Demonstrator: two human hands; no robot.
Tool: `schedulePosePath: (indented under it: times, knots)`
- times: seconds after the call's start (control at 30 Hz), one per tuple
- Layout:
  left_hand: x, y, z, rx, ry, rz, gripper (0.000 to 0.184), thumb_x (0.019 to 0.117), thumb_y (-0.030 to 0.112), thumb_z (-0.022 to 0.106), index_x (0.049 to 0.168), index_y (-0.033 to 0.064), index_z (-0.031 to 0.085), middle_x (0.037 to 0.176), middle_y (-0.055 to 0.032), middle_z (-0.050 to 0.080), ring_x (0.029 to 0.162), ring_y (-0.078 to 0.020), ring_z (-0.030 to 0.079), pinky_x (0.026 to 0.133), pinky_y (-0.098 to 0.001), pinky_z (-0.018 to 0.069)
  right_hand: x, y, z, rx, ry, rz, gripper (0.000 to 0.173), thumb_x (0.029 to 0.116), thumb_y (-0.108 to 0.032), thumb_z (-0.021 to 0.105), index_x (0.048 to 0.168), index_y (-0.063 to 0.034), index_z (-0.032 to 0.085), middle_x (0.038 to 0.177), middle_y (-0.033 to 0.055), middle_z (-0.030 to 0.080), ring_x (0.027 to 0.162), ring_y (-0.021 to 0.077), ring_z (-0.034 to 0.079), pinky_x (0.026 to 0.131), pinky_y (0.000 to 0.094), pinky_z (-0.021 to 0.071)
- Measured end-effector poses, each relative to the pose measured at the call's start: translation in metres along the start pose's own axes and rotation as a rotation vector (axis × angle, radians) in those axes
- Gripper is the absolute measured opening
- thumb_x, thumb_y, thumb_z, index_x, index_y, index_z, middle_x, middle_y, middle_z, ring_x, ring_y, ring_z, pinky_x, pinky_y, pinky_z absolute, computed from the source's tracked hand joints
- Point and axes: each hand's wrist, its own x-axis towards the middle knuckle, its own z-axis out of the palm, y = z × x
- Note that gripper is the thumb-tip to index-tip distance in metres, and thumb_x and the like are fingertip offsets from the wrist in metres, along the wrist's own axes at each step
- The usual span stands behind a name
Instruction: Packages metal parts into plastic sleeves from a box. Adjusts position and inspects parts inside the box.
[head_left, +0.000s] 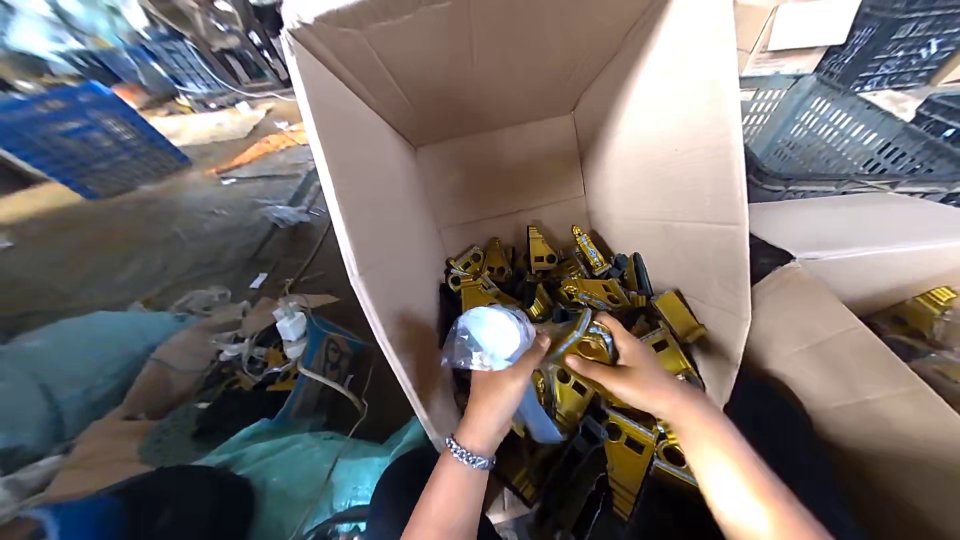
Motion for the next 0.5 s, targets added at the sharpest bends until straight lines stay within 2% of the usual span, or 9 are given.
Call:
schedulePosePath:
  times: [0.03,0.07,0.1,0.13,0.17,0.23,0.3,0.4,0.5]
  knots:
    - [-0.003,0.007,0.003,-0.081,-0.007,-0.045,0.026,0.0851,-0.001,0.073,0.110,-0.0022,0.064,0.098,-0.0035,0.072,0.095,-0.0084,0.068,0.090,-0.0263,0.0567,0.005,0.002,0.012,-0.182,0.048,-0.019,0.046,0.0912,-0.018,0.070,0.129,0.0047,0.056,0.117,0.0159,0.068,0.100,0.0171,0.069,0.088,0.0338,0.0575]
    - [-0.005,0.010,0.004,-0.123,-0.001,-0.067,0.024,0.0869,-0.004,0.070,0.110,-0.0027,0.064,0.098,-0.0037,0.072,0.095,-0.0087,0.069,0.089,-0.0262,0.0567,0.009,-0.001,0.022,-0.333,0.008,0.004,0.041,0.0895,-0.010,0.068,0.127,0.0053,0.060,0.128,0.0243,0.063,0.104,0.0325,0.069,0.088,0.0477,0.0569]
    - [-0.005,0.010,0.003,-0.126,0.013,-0.070,0.025,0.0870,-0.005,0.069,0.111,-0.0038,0.063,0.098,-0.0046,0.072,0.095,-0.0091,0.069,0.089,-0.0261,0.0568,0.011,-0.005,0.031,-0.447,-0.090,0.038,0.044,0.0872,-0.004,0.068,0.130,0.0038,0.060,0.140,0.0303,0.053,0.108,0.0442,0.066,0.089,0.0573,0.0548]
    - [-0.004,0.008,0.001,-0.091,0.026,-0.065,0.029,0.0866,-0.006,0.069,0.114,-0.0053,0.061,0.100,-0.0057,0.071,0.097,-0.0088,0.068,0.090,-0.0254,0.0565,0.014,-0.009,0.039,-0.516,-0.208,0.092,0.051,0.0898,-0.006,0.067,0.139,0.0005,0.055,0.149,0.0313,0.044,0.112,0.0475,0.064,0.091,0.0593,0.0537]
    - [-0.004,0.004,-0.001,-0.035,0.034,-0.060,0.034,0.0865,-0.006,0.070,0.118,-0.0074,0.059,0.104,-0.0073,0.070,0.099,-0.0083,0.067,0.091,-0.0245,0.0554,0.017,-0.009,0.046,-0.538,-0.274,0.135,0.056,0.0928,-0.012,0.067,0.145,-0.0010,0.048,0.153,0.0299,0.040,0.111,0.0455,0.064,0.091,0.0568,0.0540]
    - [-0.001,-0.008,-0.004,0.133,0.037,0.040,0.048,0.0814,0.000,0.077,0.123,-0.0119,0.057,0.110,-0.0122,0.069,0.104,-0.0090,0.066,0.094,-0.0244,0.0539,0.024,-0.005,0.052,-0.456,-0.245,0.191,0.067,0.0922,-0.019,0.070,0.149,0.0002,0.040,0.152,0.0275,0.040,0.114,0.0407,0.064,0.094,0.0520,0.0539]
    - [0.002,-0.018,-0.009,0.299,0.045,0.203,0.061,0.0745,0.007,0.084,0.123,-0.0177,0.056,0.112,-0.0183,0.069,0.106,-0.0109,0.066,0.097,-0.0252,0.0527,0.026,-0.008,0.057,-0.419,-0.184,0.198,0.070,0.0899,-0.015,0.072,0.148,0.0036,0.038,0.151,0.0284,0.040,0.118,0.0398,0.062,0.097,0.0499,0.0532]
    - [0.000,-0.016,-0.015,0.323,0.050,0.214,0.050,0.0777,0.010,0.084,0.116,-0.0129,0.061,0.106,-0.0134,0.070,0.100,-0.0090,0.067,0.093,-0.0244,0.0545,0.027,-0.015,0.051,-0.527,-0.216,0.158,0.063,0.0901,-0.011,0.071,0.145,0.0015,0.043,0.151,0.0267,0.041,0.114,0.0407,0.064,0.092,0.0509,0.0546]
    - [-0.008,-0.025,-0.013,0.468,0.079,0.468,0.057,0.0755,0.016,0.085,0.114,-0.0197,0.061,0.107,-0.0221,0.071,0.104,-0.0125,0.068,0.097,-0.0240,0.0522,0.025,-0.008,0.044,-0.430,-0.123,0.151,0.071,0.0862,-0.014,0.075,0.146,0.0035,0.040,0.149,0.0272,0.044,0.112,0.0386,0.065,0.092,0.0498,0.0550]
